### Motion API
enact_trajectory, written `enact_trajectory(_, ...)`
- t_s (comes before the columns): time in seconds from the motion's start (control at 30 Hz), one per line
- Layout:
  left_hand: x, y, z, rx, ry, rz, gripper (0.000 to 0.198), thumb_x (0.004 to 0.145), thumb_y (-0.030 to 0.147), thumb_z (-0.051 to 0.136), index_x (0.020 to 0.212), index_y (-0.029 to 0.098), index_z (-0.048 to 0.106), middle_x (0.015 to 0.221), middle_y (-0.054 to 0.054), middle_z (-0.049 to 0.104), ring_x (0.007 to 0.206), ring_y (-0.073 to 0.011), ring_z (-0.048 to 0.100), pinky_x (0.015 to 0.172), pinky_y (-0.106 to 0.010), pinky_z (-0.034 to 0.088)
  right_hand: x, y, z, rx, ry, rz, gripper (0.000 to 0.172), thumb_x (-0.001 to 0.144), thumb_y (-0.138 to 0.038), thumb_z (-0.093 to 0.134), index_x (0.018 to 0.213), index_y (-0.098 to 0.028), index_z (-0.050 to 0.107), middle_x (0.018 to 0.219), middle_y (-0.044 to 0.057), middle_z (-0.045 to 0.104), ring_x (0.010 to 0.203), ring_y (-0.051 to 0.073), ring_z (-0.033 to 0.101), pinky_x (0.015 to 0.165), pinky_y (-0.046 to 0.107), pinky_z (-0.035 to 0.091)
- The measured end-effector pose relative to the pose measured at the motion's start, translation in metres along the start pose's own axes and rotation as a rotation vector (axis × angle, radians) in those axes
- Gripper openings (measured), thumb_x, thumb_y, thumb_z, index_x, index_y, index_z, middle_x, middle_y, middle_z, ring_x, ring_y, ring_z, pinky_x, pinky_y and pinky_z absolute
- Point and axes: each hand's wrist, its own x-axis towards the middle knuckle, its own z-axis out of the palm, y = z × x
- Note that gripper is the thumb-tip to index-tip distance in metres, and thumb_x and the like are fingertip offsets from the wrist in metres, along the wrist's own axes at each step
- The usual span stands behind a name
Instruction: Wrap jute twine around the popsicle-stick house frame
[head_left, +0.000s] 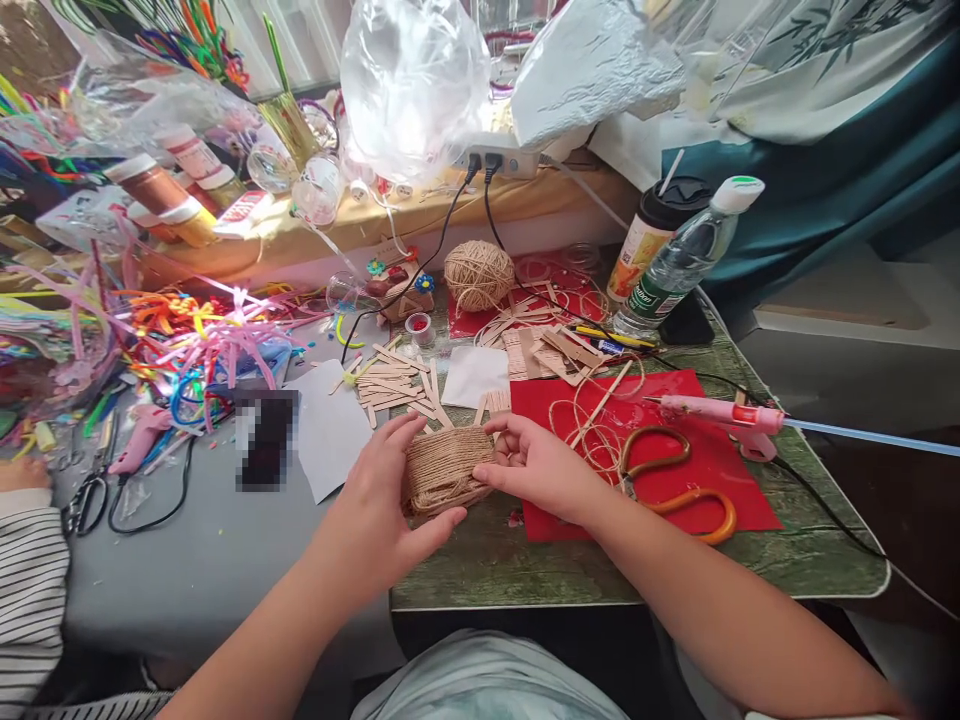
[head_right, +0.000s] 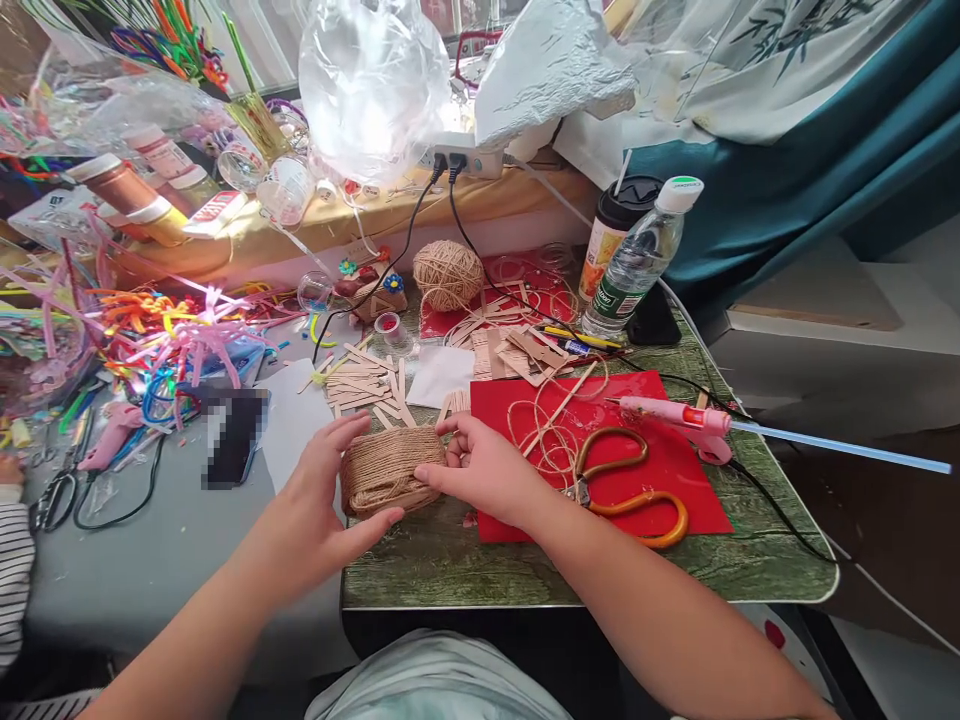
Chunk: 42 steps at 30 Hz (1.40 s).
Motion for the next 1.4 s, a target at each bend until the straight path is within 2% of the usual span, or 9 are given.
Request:
enact_trajectory(0.1, 0.01, 0.014, -0.019, 0.104, -0.099, 0.065, 0.088, 0.089, 0.044, 0.081, 0.162, 0.03, 0.034, 0.154, -0.016, 0.058, 0.138, -0.0389, 0.061, 0.111, -0.059, 0.055, -0.002, -0.003, 0.002, -0.029, 0.004, -0.005, 0.058, 0.081, -0.044, 0.087, 0.125, -0.021, 0.057, 0.077, -0.008, 0.053, 0.069, 0.013, 0.054, 0.068, 0.027, 0.045)
enact_trajectory(0.2, 0.012, 0.018, -0.026, 0.124, -0.088, 0.11, 0.073, 0.093, 0.04, 0.077, 0.157, 0.031, 0.043, 0.156, -0.014, 0.057, 0.14, -0.0354, 0.061, 0.112, -0.053, 0.056, -0.002, -0.003, 0.002, -0.046, -0.001, -0.005, 0.06, 0.081, -0.046, 0.087, 0.126, -0.02, 0.056, 0.077, -0.008, 0.053, 0.068, 0.013, 0.053, 0.065, 0.027, 0.043)
enact_trajectory(0.33, 0.011, 0.017, -0.021, 0.128, -0.049, 0.124, 0.078, 0.091, 0.04, 0.08, 0.157, 0.03, 0.04, 0.145, -0.014, 0.065, 0.13, -0.0338, 0.066, 0.106, -0.051, 0.059, -0.002, 0.0, 0.005, -0.049, 0.001, -0.015, 0.059, 0.082, -0.044, 0.087, 0.126, -0.021, 0.056, 0.078, -0.008, 0.053, 0.067, 0.012, 0.052, 0.064, 0.026, 0.044)
enact_trajectory(0.43, 0.015, 0.018, -0.017, 0.177, -0.089, 0.121, 0.086, 0.087, 0.036, 0.083, 0.159, 0.028, 0.038, 0.142, -0.014, 0.067, 0.125, -0.0356, 0.068, 0.102, -0.053, 0.06, -0.003, 0.0, 0.008, -0.04, 0.019, -0.042, 0.058, 0.081, -0.044, 0.087, 0.125, -0.021, 0.056, 0.077, -0.008, 0.051, 0.067, 0.012, 0.051, 0.063, 0.026, 0.043)
enact_trajectory(0.53, 0.018, 0.016, -0.017, 0.196, -0.125, 0.098, 0.081, 0.085, 0.029, 0.081, 0.157, 0.028, 0.042, 0.138, -0.013, 0.069, 0.123, -0.0354, 0.069, 0.098, -0.051, 0.061, -0.004, -0.003, 0.008, 0.011, 0.003, -0.052, 0.059, 0.08, -0.044, 0.088, 0.125, -0.02, 0.057, 0.077, -0.008, 0.051, 0.068, 0.012, 0.051, 0.064, 0.026, 0.043)
enact_trajectory(0.73, 0.004, -0.001, -0.018, 0.035, -0.097, -0.018, 0.081, 0.087, 0.028, 0.076, 0.159, 0.03, 0.039, 0.154, -0.012, 0.058, 0.139, -0.034, 0.06, 0.113, -0.052, 0.054, -0.009, -0.013, -0.005, 0.173, -0.106, -0.158, 0.056, 0.084, -0.046, 0.087, 0.127, -0.019, 0.062, 0.076, -0.007, 0.052, 0.066, 0.011, 0.049, 0.065, 0.025, 0.043)
enact_trajectory(1.03, -0.005, -0.004, 0.007, -0.278, 0.116, -0.086, 0.075, 0.088, 0.022, 0.074, 0.156, 0.031, 0.044, 0.155, -0.012, 0.054, 0.146, -0.0323, 0.053, 0.122, -0.054, 0.047, -0.025, -0.022, -0.017, -0.106, -0.002, -0.487, 0.019, 0.098, -0.04, 0.074, 0.101, -0.022, 0.075, 0.089, 0.004, 0.064, 0.077, 0.017, 0.058, 0.062, 0.028, 0.046)
enact_trajectory(1.23, -0.002, -0.004, 0.034, -0.58, 0.087, -0.184, 0.07, 0.086, 0.021, 0.076, 0.15, 0.027, 0.047, 0.149, -0.014, 0.057, 0.129, -0.0294, 0.065, 0.108, -0.046, 0.058, -0.026, -0.029, -0.023, -0.248, -0.011, -0.684, 0.005, 0.098, -0.022, 0.072, 0.1, -0.022, 0.077, 0.092, 0.006, 0.065, 0.073, 0.015, 0.059, 0.058, 0.025, 0.047)
enact_trajectory(1.4, -0.008, -0.015, 0.056, -0.68, 0.038, -0.205, 0.066, 0.087, 0.023, 0.076, 0.144, 0.027, 0.043, 0.14, -0.012, 0.058, 0.117, -0.0244, 0.07, 0.096, -0.038, 0.062, -0.024, -0.026, -0.019, -0.293, 0.049, -0.627, 0.007, 0.093, -0.015, 0.073, 0.094, -0.021, 0.075, 0.096, 0.005, 0.062, 0.07, 0.012, 0.057, 0.056, 0.023, 0.047)
